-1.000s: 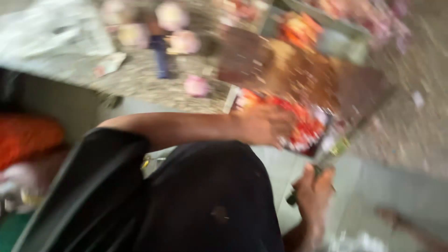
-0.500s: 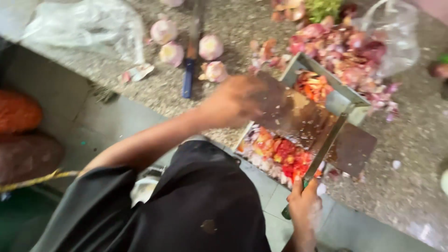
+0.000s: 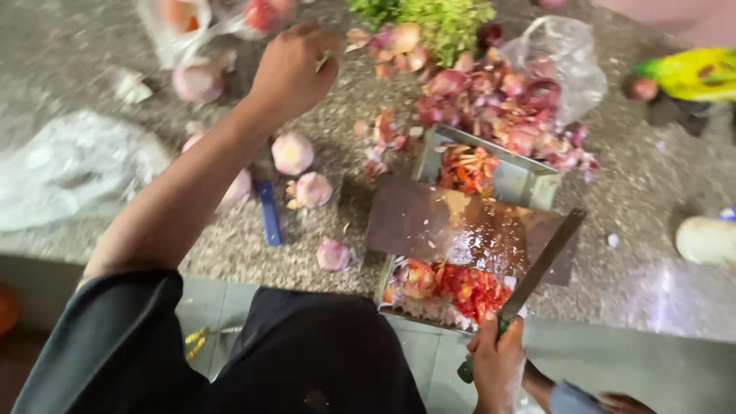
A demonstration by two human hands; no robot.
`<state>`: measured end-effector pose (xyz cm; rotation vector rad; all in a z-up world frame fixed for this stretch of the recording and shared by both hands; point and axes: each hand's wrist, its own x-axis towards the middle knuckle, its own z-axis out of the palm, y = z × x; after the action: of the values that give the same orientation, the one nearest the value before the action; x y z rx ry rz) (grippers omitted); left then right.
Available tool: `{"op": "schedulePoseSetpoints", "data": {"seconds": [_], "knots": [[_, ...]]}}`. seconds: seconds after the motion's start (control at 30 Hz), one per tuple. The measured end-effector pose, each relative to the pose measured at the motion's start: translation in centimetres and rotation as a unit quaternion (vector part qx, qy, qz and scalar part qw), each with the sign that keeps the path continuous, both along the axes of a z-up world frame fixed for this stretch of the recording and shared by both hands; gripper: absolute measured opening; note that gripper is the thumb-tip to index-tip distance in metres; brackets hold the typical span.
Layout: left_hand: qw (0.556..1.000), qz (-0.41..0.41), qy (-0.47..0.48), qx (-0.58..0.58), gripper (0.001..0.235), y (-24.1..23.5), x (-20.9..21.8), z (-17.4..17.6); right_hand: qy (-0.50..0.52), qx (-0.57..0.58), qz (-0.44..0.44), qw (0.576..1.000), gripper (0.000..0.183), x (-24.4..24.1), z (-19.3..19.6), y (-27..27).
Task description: The person chops tomatoes and cilantro using a large knife on a wooden board placed over a tray of chopped onions.
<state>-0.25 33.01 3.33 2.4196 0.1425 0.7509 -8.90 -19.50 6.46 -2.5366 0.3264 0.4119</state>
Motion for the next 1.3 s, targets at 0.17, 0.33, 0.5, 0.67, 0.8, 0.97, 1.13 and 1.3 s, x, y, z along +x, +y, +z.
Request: {"op": "schedulePoseSetpoints", "data": {"seconds": [0.17, 0.33, 0.5, 0.67, 0.8, 0.97, 1.13, 1.3], "knots": [[0.984, 0.045, 0.163, -0.058, 0.04, -3.0, 16.1, 0.2, 0.019, 0.017, -0.079, 0.997, 0.028, -2.0, 0.3, 2.8], [0.952, 0.129, 0.276, -0.019, 0.066, -8.3, 26.7, 2.5, 0.009, 0.0, -0.116, 0.993, 0.026, -4.3, -1.1, 4.2], [0.95, 0.133, 0.28, -0.042, 0.066, -8.9, 26.7, 2.4, -0.058, 0.018, -0.069, 0.996, 0.023, -4.8, -2.9, 3.1], [0.982, 0.011, 0.077, -0.171, 0.032, -2.4, 17.9, -2.9, 0.029, 0.05, -0.146, 0.988, 0.023, -4.0, -2.5, 2.4], [0.934, 0.166, 0.048, -0.312, 0.054, 1.7, 7.7, -6.3, -0.001, 0.042, -0.079, 0.996, 0.023, -3.3, -2.3, 1.3], [0.952, 0.281, 0.085, -0.091, 0.112, -1.2, 5.3, -5.3, -0.009, 0.019, -0.082, 0.996, 0.021, -2.2, -0.7, 2.9], [0.947, 0.306, -0.05, 0.082, 0.066, -3.9, 6.4, -2.1, 0.017, 0.017, -0.097, 0.995, 0.019, -1.4, -1.7, 1.0], [0.936, 0.0, 0.153, -0.318, 0.036, -3.5, 16.3, -0.1, -0.142, 0.122, -0.082, 0.979, 0.018, -3.6, -9.5, -6.0]]}}
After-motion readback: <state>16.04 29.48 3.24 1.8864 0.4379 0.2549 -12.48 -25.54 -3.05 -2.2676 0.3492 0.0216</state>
